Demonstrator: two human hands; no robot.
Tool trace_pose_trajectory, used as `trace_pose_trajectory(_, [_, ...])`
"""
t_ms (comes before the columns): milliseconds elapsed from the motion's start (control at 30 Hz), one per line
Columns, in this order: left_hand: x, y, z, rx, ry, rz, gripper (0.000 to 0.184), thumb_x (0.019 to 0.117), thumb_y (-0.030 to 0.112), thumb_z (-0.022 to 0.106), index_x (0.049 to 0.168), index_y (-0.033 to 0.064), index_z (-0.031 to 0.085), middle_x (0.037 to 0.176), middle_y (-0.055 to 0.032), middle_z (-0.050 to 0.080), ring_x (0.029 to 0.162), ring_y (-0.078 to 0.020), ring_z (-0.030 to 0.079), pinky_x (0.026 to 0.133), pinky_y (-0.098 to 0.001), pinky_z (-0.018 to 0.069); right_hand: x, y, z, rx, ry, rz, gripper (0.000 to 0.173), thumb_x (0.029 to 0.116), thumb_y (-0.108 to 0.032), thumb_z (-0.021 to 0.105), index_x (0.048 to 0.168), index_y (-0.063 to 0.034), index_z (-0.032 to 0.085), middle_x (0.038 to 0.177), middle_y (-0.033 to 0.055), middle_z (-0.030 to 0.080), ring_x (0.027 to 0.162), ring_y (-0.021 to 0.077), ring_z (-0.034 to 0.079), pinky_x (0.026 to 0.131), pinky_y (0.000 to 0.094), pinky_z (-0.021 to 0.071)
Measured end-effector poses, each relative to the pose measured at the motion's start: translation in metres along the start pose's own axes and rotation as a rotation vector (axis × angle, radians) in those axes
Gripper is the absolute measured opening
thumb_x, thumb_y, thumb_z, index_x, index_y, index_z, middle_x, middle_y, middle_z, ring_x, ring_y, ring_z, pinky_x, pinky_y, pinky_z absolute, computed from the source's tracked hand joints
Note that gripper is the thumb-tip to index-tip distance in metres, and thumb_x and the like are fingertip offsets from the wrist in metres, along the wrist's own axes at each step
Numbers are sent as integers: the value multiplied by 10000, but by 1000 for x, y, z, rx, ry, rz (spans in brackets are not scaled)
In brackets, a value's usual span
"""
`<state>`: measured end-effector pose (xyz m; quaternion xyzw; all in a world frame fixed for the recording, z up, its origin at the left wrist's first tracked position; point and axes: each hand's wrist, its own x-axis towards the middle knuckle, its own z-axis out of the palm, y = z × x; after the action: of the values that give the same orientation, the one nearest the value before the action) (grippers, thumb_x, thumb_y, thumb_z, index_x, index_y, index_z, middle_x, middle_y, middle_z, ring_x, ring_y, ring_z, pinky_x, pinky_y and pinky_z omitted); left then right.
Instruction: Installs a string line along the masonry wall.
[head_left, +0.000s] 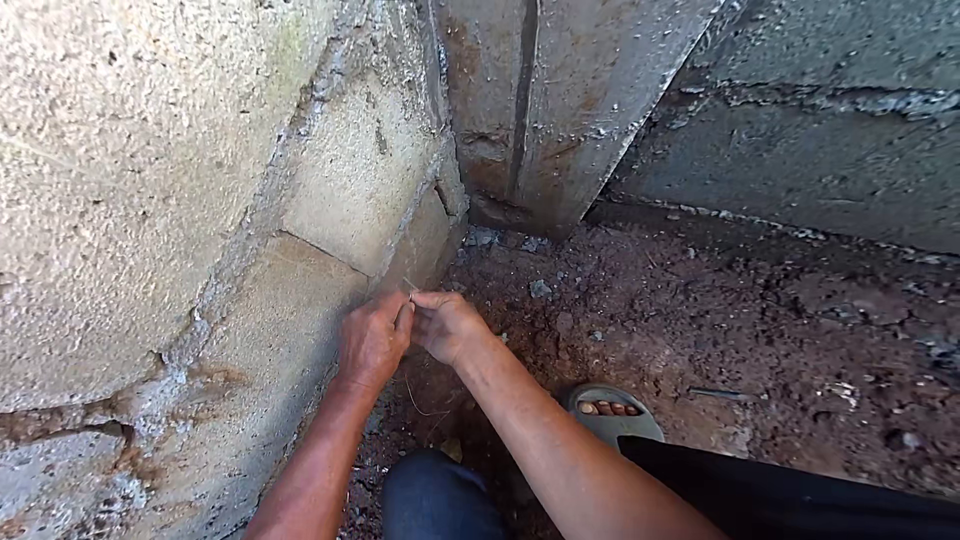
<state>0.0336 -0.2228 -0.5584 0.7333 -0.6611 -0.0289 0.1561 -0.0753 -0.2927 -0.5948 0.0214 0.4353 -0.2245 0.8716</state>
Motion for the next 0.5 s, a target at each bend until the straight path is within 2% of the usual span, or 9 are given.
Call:
trace_pose_trajectory(100, [0,0,2,44,-6,30,168,993,191,617,956,79,736,784,-83,717,682,-239,710,594,-460,578,-5,-2,5,1,63,6,124,998,-136,603,1047,-26,631,901,107,670,762,192,656,705,361,569])
trace_pose_trajectory(233, [5,1,7,71,-25,-6,242,1023,221,534,954,79,717,761,-87,702,669,-253,702,578,-472,560,-4,-4,4,18,83,5,132,988,-141,617,1024,-20,654,865,106,673,720,187,653,665,346,566])
trace_pose_trajectory(333, [7,5,10,74,-43,-60,257,1030,214,503,939,57,684,715,-109,668,642,-288,685,565,-495,541,-5,-7,-2,-162,91,-80,158,991,-151,630,1058,-20,687,932,109,707,798,189,683,727,348,575])
trace_pose_trajectory(367, [8,5,10,85,-48,-80,263,1030,214,494,932,53,677,700,-112,657,634,-297,678,561,-500,535,-8,-8,-3,-296,104,-187,169,997,-137,628,1097,-20,698,994,115,720,866,195,694,782,368,574])
trace_pose_trajectory(433, [9,5,9,104,-73,-125,256,1029,204,495,940,41,671,701,-134,656,643,-334,682,565,-527,532,-17,-8,-3,-581,151,-528,166,982,-104,623,1098,-30,716,1059,112,711,944,207,682,844,425,560])
trace_pose_trajectory(500, [7,7,5,111,-102,-180,250,1041,216,512,962,28,656,750,-170,669,693,-372,693,598,-564,542,-38,-7,12,-762,112,-875,201,991,-129,599,1138,-65,720,1108,84,700,985,179,684,867,415,580])
